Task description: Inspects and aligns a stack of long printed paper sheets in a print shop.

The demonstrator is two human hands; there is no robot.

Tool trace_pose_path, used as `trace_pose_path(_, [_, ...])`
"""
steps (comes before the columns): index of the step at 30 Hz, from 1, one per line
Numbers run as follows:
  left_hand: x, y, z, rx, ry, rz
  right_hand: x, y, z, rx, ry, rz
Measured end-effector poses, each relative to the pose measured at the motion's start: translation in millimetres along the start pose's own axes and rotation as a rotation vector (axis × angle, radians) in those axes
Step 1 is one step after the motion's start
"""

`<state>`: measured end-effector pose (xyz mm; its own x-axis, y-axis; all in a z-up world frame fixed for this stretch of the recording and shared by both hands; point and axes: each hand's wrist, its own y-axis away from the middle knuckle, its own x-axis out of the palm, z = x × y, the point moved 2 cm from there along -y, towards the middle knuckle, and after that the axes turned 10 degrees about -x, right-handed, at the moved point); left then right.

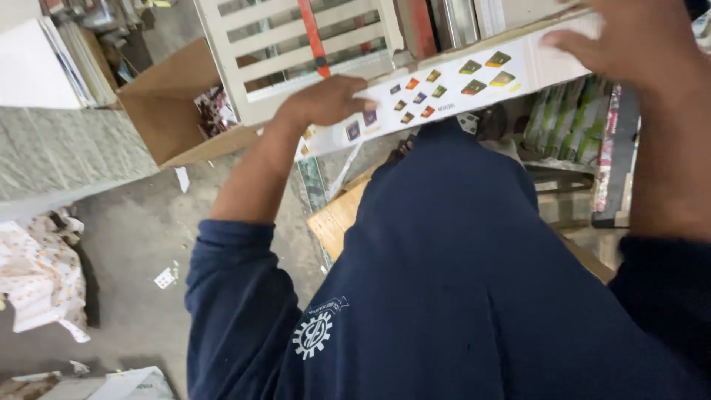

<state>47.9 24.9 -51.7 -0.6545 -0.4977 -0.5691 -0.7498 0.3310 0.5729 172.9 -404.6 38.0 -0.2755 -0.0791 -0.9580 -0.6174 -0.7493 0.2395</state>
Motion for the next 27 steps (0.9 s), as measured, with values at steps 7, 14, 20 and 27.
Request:
trace_pose_path(7, [6.8,36.6,0.7,-0.055,0.247,0.184,27.9,49.7,119.3,0.783,-1.233,0.076])
trace_pose_path(14, [4.5,71.1,-7.4,-0.165,0.306,0.264,103.6,33.7,120.2,0.566,-1.963,-0.247])
trace_pose_path(20, [10.8,75.0,-1.1,-0.104,0.358,0.258,88.2,23.7,141.6,0.851,-1.497,-0.179])
trace_pose_path(27, [13.4,71.6,3.0,-0.183,0.541,0.291,130.0,30.9,130.9,0.722,-1.758,-0.489])
